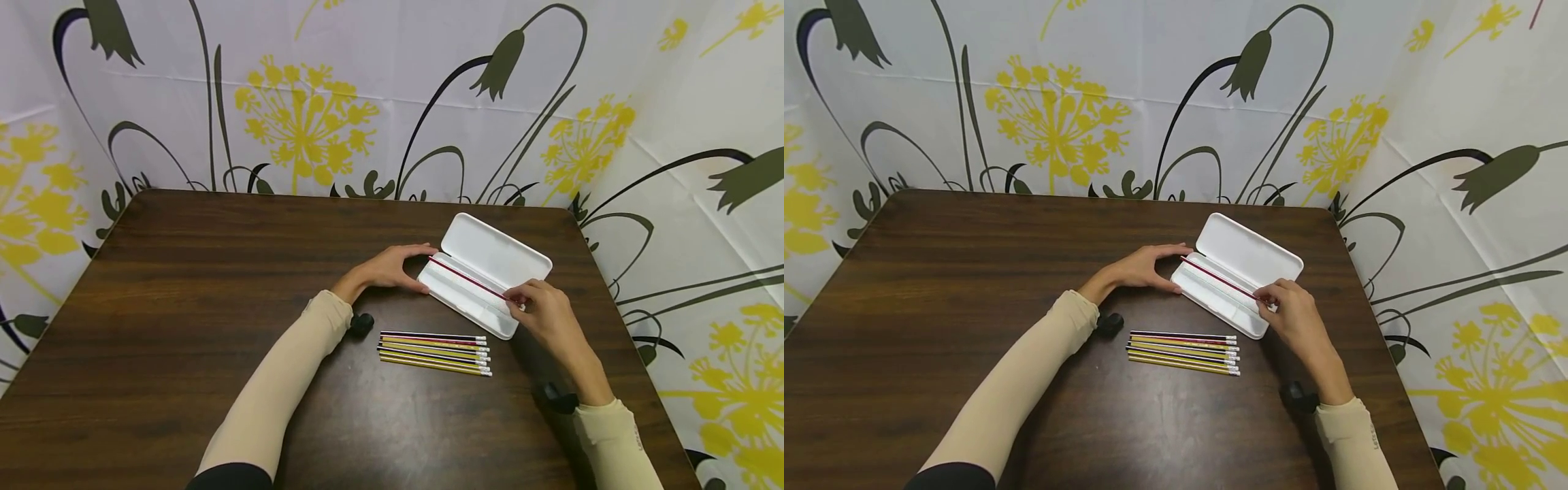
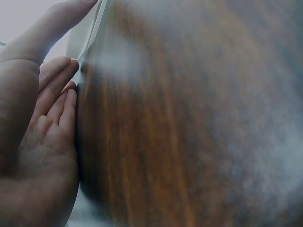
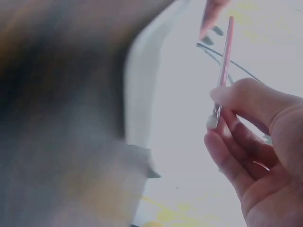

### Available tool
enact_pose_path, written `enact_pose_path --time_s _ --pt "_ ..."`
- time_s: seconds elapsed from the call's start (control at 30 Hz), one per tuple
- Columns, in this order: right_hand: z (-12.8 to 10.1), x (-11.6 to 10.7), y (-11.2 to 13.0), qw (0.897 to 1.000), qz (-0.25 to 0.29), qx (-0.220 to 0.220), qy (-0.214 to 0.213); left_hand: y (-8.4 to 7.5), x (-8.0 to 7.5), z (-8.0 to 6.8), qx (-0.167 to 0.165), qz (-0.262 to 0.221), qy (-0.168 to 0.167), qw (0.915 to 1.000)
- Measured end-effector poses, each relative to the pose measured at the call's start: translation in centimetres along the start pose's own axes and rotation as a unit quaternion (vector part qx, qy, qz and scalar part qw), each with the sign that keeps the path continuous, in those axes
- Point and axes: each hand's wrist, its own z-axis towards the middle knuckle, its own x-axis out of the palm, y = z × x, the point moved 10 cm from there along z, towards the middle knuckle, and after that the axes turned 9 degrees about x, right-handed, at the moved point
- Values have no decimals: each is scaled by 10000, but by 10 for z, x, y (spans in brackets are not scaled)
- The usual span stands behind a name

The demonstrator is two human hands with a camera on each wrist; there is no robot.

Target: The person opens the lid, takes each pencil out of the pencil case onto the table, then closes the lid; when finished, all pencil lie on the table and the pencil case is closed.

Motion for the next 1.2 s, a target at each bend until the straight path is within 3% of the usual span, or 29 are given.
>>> enact_pose_path --time_s 0.23,0.47,0.73,0.97,1.2 --pt "-1 -15 22 9961 742 -480 80 2 1 -1 -8 -39 -4 10000" --pt "-5 -14 29 9887 1369 -336 511 2 1 -1 100 115 0 9999" --pt "-8 -25 56 9711 2202 -409 822 -1 1 1 180 42 73 9998" --pt "-11 -24 58 9666 2301 -211 1109 0 -1 1 65 136 45 9999" --pt "-25 7 41 9707 1956 -426 1326 1 -1 0 -61 45 26 10000"
